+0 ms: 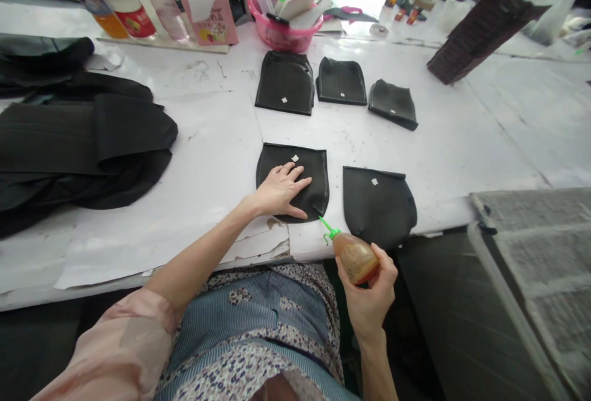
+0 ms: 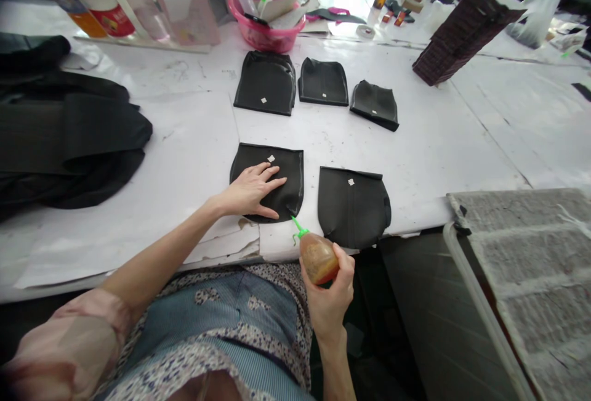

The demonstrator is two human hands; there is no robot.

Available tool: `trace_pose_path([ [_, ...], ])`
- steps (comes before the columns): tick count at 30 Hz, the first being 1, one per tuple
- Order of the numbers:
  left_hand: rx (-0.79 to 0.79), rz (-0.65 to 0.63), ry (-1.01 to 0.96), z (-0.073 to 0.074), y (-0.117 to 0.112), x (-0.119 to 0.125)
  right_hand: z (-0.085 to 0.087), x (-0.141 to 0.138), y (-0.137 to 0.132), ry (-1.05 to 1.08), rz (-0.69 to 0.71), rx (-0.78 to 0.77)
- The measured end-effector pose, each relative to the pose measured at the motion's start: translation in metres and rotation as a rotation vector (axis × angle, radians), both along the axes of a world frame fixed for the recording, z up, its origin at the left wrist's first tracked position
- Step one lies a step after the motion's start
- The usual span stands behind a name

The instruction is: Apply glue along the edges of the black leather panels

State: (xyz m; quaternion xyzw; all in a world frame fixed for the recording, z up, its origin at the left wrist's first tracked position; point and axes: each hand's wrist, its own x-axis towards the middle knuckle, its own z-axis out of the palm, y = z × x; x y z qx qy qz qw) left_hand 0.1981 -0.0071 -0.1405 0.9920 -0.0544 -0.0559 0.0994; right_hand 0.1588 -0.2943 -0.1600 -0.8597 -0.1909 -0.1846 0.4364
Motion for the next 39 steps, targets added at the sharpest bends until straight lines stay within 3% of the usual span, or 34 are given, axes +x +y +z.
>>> trace_pose_path([
  [16,0.014,0.098,-0.088,-0.012,-0.01,-0.005,-0.004,-0.003,0.005,0.102,-0.066,0.043],
  [23,-0.006,0.134,-0.137,-0.02,-0.016,-0.007,-0.004,-0.006,0.011,0.116,-0.014,0.059],
  [26,-0.071,0.133,-0.13,-0.018,-0.011,-0.01,-0.005,-0.005,0.01,0.133,-0.03,0.062],
  [32,-0.151,0.004,-0.052,-0.007,0.018,-0.027,-0.005,-0.001,0.005,0.125,-0.045,0.054],
  [39,-0.111,0.029,-0.144,-0.023,0.015,-0.038,-0.002,-0.007,0.009,0.12,-0.014,0.056],
])
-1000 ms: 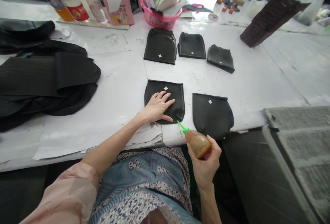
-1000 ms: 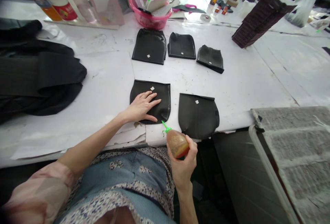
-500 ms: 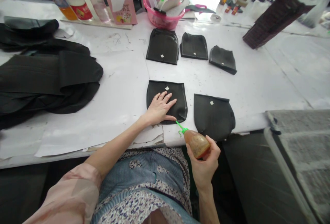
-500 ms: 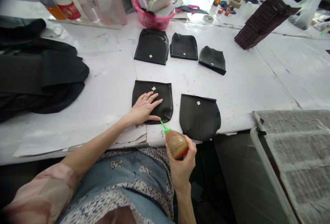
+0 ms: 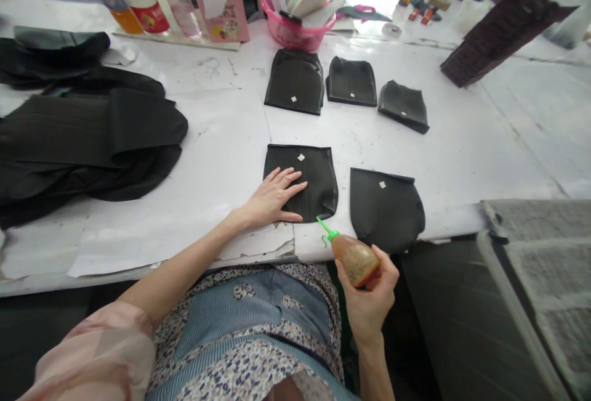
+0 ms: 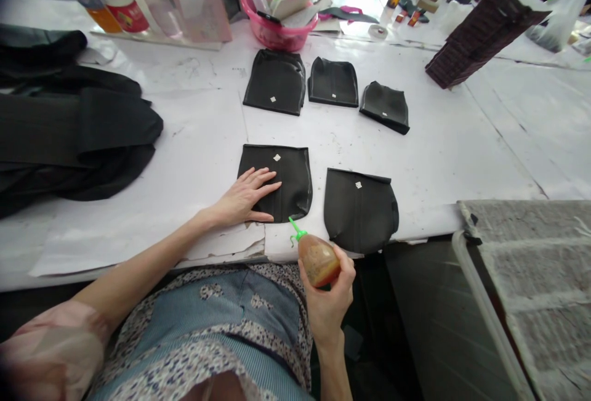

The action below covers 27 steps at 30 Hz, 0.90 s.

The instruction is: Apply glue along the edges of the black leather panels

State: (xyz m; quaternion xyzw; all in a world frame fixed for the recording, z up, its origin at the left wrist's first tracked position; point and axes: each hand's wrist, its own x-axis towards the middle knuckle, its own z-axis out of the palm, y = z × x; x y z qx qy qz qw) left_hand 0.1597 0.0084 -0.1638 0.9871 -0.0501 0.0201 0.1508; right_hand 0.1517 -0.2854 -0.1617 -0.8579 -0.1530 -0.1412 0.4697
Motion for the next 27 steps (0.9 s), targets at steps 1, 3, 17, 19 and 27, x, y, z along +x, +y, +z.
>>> trace_pose_path([
  [1,0.002,0.009,-0.007,-0.001,-0.002,0.0,0.0,-0.001,0.001,0.003,0.0,0.003],
  [3,0.003,0.019,-0.014,-0.002,-0.006,0.0,0.001,-0.001,0.001,0.007,-0.004,0.01],
  [17,0.054,0.125,-0.021,-0.001,-0.023,0.004,-0.005,0.0,0.004,0.051,-0.053,0.09],
  [19,0.058,0.139,-0.02,-0.002,-0.024,0.005,-0.005,0.001,0.004,0.06,-0.061,0.1],
  [27,0.041,0.178,-0.022,-0.003,-0.031,0.007,-0.004,-0.002,0.011,0.089,-0.042,0.096],
])
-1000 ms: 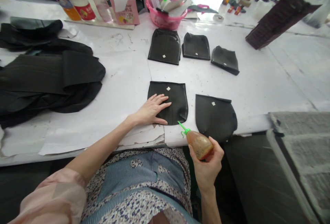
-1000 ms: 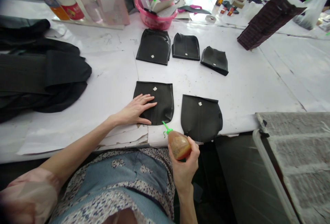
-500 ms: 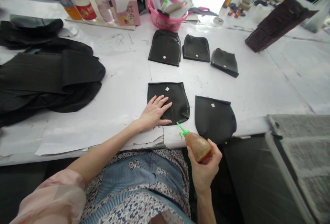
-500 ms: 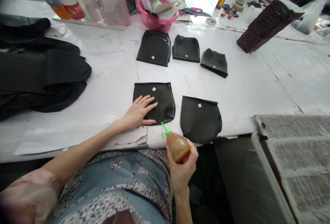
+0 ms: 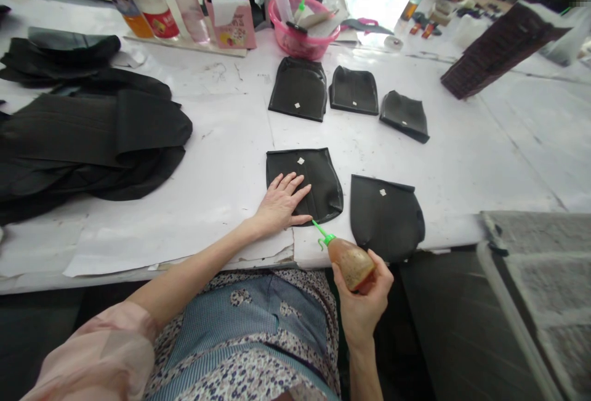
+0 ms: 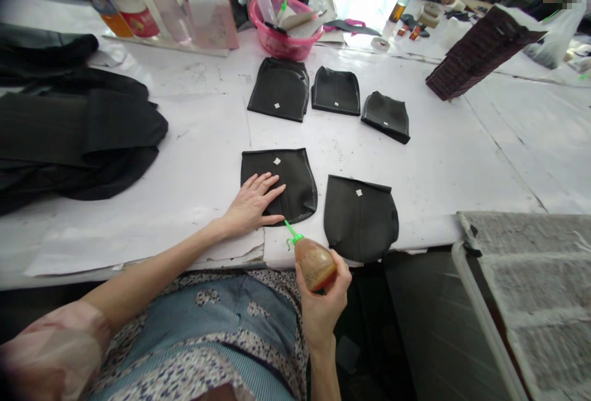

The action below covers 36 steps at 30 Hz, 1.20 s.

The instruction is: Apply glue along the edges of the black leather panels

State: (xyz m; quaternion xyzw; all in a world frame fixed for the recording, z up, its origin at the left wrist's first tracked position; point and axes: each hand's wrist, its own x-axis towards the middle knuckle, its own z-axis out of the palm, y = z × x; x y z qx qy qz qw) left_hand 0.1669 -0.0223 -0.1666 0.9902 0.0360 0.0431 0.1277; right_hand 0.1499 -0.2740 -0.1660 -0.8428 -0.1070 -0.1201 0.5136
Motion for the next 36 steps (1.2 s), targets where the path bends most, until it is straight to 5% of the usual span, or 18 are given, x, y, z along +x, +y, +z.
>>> trace_pose_path([
  [9,-0.172,-0.267,0.059,0.003,0.044,-0.006,0.0,0.0,-0.002,-0.01,-0.008,0.009],
  [19,-0.18,-0.222,0.019,0.0,0.039,-0.007,-0.005,-0.007,0.006,0.001,0.049,0.025],
  [26,-0.254,-0.343,0.026,-0.002,0.055,-0.005,-0.005,-0.008,0.007,0.02,0.051,0.019],
  [36,-0.321,-0.323,-0.027,-0.009,0.056,-0.003,-0.004,-0.014,0.024,-0.047,0.146,0.005],
])
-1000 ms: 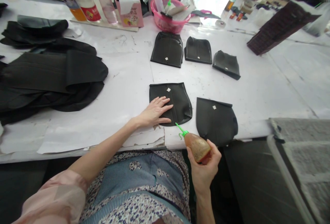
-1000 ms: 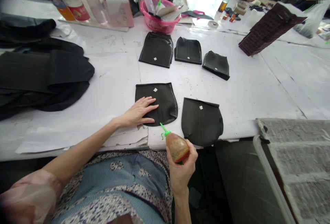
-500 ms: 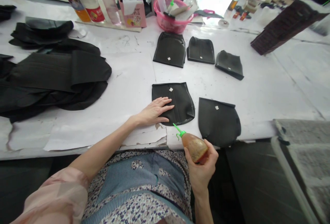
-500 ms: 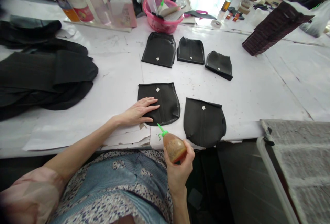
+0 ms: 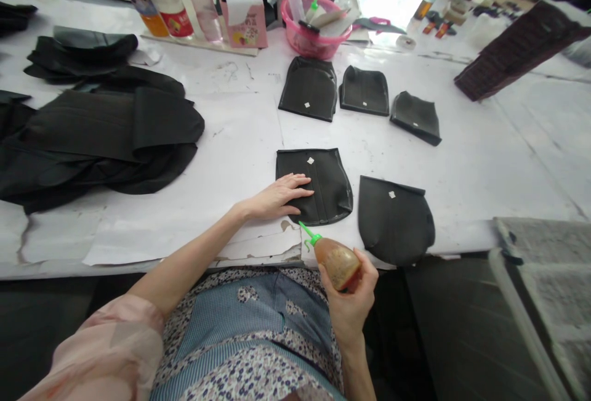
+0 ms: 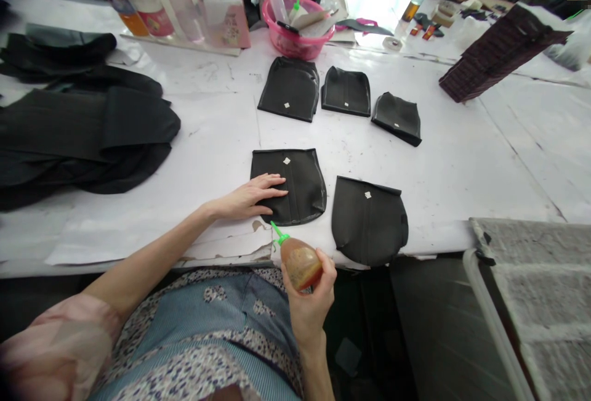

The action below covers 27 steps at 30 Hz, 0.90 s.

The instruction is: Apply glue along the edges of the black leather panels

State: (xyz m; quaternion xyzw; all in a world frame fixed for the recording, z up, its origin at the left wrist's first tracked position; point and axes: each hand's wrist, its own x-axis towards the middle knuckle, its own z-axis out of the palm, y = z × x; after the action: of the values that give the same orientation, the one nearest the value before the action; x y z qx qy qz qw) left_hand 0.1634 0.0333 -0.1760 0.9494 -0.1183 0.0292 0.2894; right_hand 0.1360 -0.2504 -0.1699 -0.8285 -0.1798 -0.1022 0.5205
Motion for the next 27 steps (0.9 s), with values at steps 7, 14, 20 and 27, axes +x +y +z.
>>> trace_pose_path([
  [7,-0.013,0.022,-0.004,-0.001,-0.002,0.0,-0.003,0.006,0.004,-0.029,-0.012,-0.029],
  [14,0.001,0.027,-0.008,0.0,-0.003,-0.001,-0.001,0.005,0.009,-0.109,-0.004,-0.062],
  [20,0.009,0.039,0.0,0.003,-0.005,-0.001,0.007,0.004,0.004,-0.06,0.016,-0.097],
  [27,0.007,0.054,0.026,0.006,-0.006,-0.001,0.003,0.008,0.008,0.013,-0.03,-0.028],
])
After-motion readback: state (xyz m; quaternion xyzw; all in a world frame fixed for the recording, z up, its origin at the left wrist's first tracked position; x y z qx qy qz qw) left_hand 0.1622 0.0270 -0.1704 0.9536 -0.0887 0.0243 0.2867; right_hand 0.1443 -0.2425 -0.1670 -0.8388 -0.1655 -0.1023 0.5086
